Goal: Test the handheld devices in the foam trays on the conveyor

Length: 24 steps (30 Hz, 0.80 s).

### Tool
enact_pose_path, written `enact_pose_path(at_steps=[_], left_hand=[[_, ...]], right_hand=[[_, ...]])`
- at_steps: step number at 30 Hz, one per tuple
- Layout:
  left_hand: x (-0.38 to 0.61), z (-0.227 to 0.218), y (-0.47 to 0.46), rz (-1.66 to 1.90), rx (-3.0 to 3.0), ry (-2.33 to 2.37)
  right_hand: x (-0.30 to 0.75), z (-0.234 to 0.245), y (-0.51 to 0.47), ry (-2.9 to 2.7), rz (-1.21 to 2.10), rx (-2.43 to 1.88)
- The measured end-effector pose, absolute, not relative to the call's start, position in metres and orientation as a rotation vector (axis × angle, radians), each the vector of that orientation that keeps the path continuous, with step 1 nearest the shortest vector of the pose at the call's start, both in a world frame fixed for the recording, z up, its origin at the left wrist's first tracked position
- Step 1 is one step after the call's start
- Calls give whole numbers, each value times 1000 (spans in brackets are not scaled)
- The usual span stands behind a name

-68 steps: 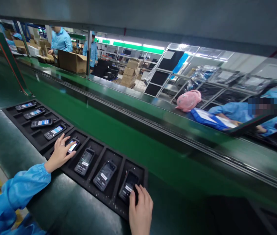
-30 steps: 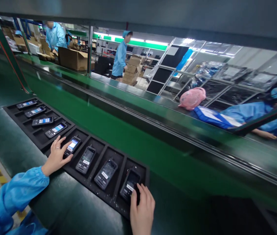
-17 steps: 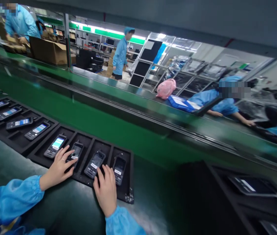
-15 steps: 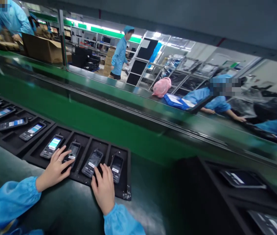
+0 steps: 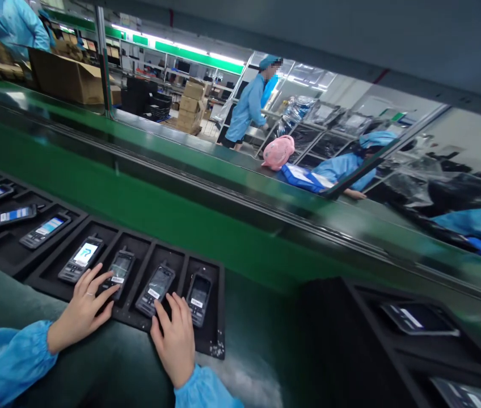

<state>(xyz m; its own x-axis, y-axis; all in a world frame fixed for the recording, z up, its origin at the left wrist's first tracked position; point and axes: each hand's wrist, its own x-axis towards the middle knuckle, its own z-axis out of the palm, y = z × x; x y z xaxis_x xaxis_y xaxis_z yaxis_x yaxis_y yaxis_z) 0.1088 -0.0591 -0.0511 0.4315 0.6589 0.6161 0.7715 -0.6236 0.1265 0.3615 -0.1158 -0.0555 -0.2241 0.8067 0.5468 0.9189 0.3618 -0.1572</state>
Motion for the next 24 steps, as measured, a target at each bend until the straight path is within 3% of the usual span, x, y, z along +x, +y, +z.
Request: enact_pose_path(at_steps=[13,24], left_hand=[[103,-66,-56,-812,-2515,-1256],[103,-62,-49,-886,-2539,-1300]], right_hand=[[348,-60,-119,-2105,-353,-1525],[349,-57,-119,-2054,-342,-1509]])
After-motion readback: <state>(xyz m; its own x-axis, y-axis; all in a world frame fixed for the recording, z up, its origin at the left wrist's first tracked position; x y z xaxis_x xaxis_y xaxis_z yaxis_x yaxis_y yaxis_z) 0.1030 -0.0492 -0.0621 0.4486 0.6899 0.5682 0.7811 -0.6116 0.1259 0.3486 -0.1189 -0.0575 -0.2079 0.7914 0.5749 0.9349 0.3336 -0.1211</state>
